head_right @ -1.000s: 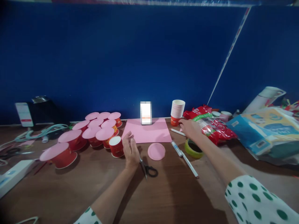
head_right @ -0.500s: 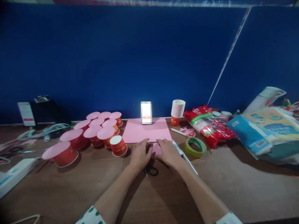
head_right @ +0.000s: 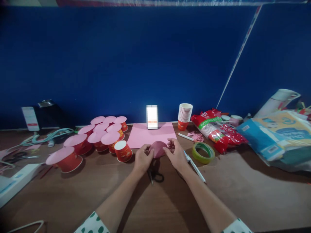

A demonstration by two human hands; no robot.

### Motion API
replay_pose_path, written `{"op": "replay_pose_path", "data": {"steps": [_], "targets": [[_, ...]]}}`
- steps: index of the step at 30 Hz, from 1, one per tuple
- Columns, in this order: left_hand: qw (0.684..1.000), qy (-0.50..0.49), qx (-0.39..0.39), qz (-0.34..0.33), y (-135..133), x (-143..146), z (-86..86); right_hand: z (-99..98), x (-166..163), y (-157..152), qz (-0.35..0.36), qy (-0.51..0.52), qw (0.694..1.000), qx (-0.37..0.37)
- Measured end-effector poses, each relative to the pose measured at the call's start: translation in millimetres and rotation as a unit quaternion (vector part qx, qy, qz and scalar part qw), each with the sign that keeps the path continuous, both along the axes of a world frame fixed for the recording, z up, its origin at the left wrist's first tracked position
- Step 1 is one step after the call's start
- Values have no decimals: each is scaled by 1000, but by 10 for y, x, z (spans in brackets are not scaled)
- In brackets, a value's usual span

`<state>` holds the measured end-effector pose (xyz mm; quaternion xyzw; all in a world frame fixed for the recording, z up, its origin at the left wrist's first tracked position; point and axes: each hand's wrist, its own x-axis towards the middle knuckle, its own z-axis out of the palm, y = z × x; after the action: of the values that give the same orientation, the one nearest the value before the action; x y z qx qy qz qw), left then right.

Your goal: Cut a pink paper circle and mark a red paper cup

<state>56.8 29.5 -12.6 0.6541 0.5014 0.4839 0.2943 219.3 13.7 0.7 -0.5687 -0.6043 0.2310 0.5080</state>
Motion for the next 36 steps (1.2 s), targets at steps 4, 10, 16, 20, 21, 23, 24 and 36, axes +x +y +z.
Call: {"op": "replay_pose_path", "data": {"steps": [4,10,16,20,21,23,24,36], "targets": [[991,-123,-22,55,45,-15,22,155,-90,-242,7,-190,981,-34],[974,-221,-43,36,86,-36,11,239,-489,-746,127,-410,903,-24],[959,-269,-81,50,107,-48,35,286,-455,-747,87,-545,831,-66],[952,-284,-102,49,117,-55,56,442,-248,-740,109,-548,818,-135],[951,-285,-105,50,118,-58,58,478,-194,-741,108,-547,817,-148],[949,-290,-110,50,122,-62,54,531,-97,-738,107,-547,815,-155],[948,-294,-112,48,124,-63,49,549,-58,-736,107,-550,814,-154],[933,-332,-132,40,155,-56,-10,517,42,-758,197,-481,848,-102]]}}
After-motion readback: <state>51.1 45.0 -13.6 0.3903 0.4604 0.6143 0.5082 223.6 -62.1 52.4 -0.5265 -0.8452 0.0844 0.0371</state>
